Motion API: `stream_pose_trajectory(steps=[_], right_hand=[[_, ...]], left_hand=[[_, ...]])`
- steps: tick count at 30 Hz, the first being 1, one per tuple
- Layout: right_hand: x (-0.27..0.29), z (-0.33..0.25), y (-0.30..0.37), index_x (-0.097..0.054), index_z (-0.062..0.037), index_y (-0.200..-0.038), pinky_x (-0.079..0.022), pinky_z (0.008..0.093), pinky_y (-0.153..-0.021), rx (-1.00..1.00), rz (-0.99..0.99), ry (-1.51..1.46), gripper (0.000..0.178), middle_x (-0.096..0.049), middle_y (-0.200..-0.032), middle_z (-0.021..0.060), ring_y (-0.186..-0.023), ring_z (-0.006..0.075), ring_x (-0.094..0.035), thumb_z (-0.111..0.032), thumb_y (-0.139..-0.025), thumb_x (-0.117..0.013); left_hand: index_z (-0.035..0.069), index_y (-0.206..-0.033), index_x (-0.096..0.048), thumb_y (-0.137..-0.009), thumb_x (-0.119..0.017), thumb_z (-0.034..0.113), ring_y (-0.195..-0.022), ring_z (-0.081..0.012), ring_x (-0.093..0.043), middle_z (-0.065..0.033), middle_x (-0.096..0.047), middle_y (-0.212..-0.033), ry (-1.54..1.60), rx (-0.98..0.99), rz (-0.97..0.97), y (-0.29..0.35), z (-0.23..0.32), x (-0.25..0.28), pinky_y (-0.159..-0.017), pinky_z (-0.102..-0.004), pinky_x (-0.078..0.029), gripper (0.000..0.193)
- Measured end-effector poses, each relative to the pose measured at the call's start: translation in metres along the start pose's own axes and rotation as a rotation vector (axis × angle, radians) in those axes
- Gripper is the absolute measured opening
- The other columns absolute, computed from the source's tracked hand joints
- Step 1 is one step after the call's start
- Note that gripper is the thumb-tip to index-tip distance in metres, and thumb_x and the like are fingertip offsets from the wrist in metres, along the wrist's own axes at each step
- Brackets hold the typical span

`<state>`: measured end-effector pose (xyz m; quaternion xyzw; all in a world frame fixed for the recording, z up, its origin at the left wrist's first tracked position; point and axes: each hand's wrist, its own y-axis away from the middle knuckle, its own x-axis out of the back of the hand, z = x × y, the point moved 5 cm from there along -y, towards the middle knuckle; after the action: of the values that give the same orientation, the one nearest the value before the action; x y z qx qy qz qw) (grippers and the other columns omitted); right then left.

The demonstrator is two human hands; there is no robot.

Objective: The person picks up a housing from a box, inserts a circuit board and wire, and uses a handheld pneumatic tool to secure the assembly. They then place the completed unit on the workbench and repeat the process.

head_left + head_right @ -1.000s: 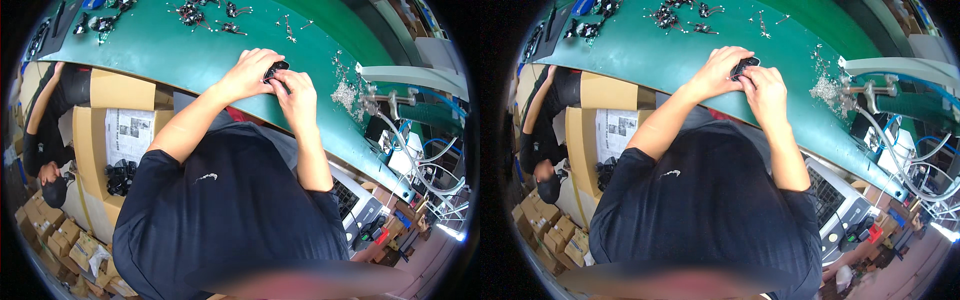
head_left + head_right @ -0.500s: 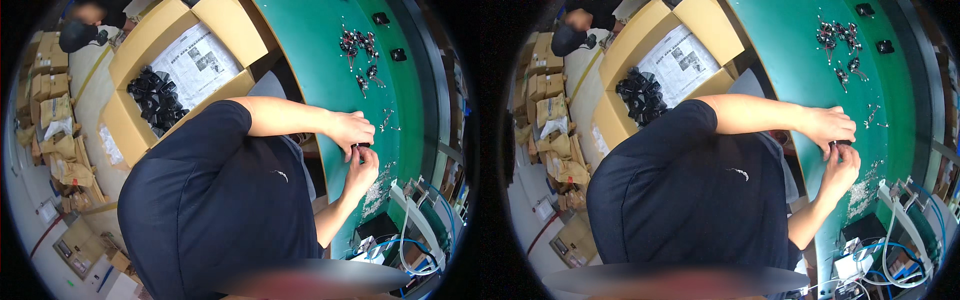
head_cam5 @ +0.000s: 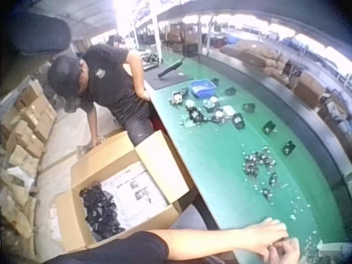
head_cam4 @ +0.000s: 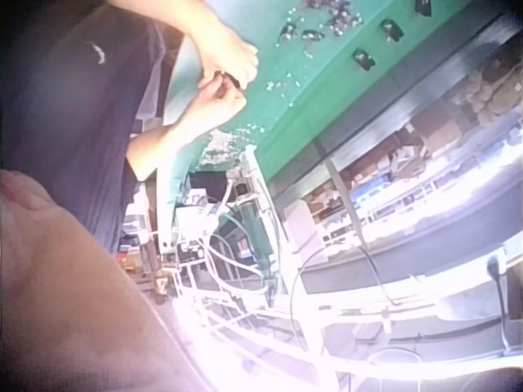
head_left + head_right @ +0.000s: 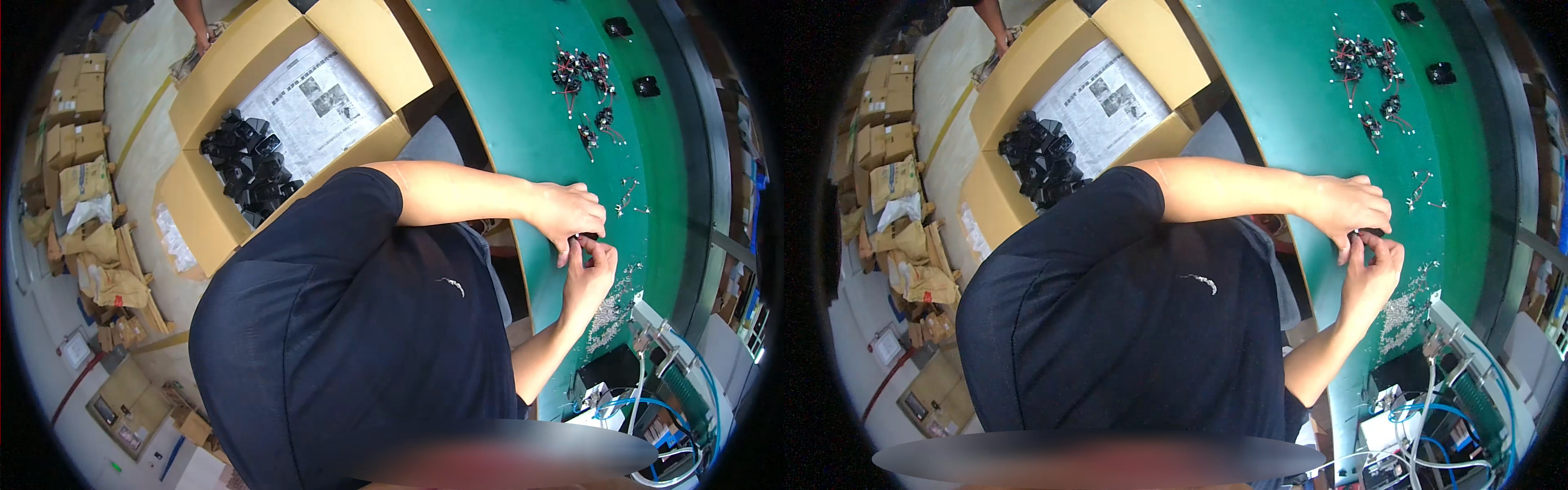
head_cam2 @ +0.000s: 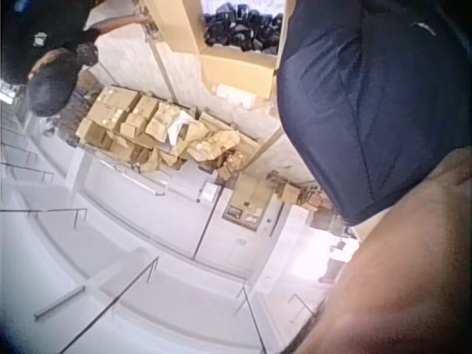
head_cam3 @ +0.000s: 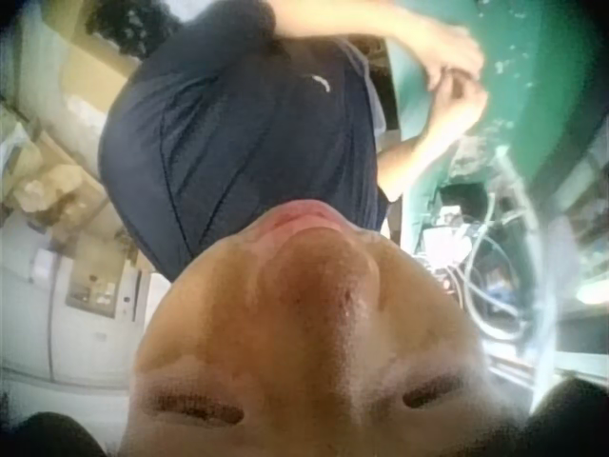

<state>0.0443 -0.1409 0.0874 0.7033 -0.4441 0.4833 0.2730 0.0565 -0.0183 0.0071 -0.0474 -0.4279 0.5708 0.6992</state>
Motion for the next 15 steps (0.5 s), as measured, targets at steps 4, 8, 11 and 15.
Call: stream_pose_trajectory(steps=[4, 8, 11, 15], right_hand=[[-0.005, 0.010, 0.000, -0.078, -0.0030, -0.097, -0.051, 0.0386, -0.072, -0.117, -0.037, -0.071, 0.015, -0.061, -0.082, 0.0097, -0.076, 0.0227, -0.061, -0.009, -0.084, -0.081], [-0.006, 0.002, 0.002, -0.079, -0.0026, -0.100, -0.051, 0.0384, -0.069, -0.115, 0.012, -0.063, 0.017, -0.063, -0.082, 0.0108, -0.072, 0.0223, -0.062, -0.009, -0.084, -0.080], [-0.007, 0.003, 0.001, -0.079, -0.0024, -0.101, -0.051, 0.0387, -0.070, -0.060, 0.009, -0.035, 0.016, -0.064, -0.084, 0.0122, -0.073, 0.0241, -0.064, -0.008, -0.086, -0.079], [-0.008, 0.005, -0.003, -0.078, -0.0026, -0.103, -0.052, 0.0388, -0.072, -0.028, -0.061, -0.061, 0.016, -0.066, -0.086, 0.0140, -0.076, 0.0266, -0.065, -0.009, -0.089, -0.076]], left_hand=[[0.008, -0.126, -0.065, -0.052, -0.089, 0.058, -0.110, -0.0267, -0.057, -0.0046, -0.062, -0.117, 0.003, -0.010, 0.009, 0.000, 0.001, 0.001, -0.093, -0.0418, -0.043, 0.092], [0.010, -0.126, -0.066, -0.055, -0.089, 0.063, -0.113, -0.0263, -0.057, -0.0037, -0.064, -0.120, 0.009, 0.025, -0.063, -0.003, -0.004, 0.000, -0.096, -0.0419, -0.042, 0.091], [0.010, -0.126, -0.066, -0.054, -0.090, 0.061, -0.113, -0.0268, -0.057, -0.0038, -0.064, -0.119, 0.026, 0.024, -0.082, -0.002, -0.003, 0.002, -0.097, -0.0424, -0.042, 0.092], [0.008, -0.126, -0.066, -0.050, -0.093, 0.050, -0.109, -0.0272, -0.057, -0.0040, -0.063, -0.117, 0.066, 0.001, -0.044, -0.001, 0.000, 0.003, -0.095, -0.0422, -0.043, 0.091]])
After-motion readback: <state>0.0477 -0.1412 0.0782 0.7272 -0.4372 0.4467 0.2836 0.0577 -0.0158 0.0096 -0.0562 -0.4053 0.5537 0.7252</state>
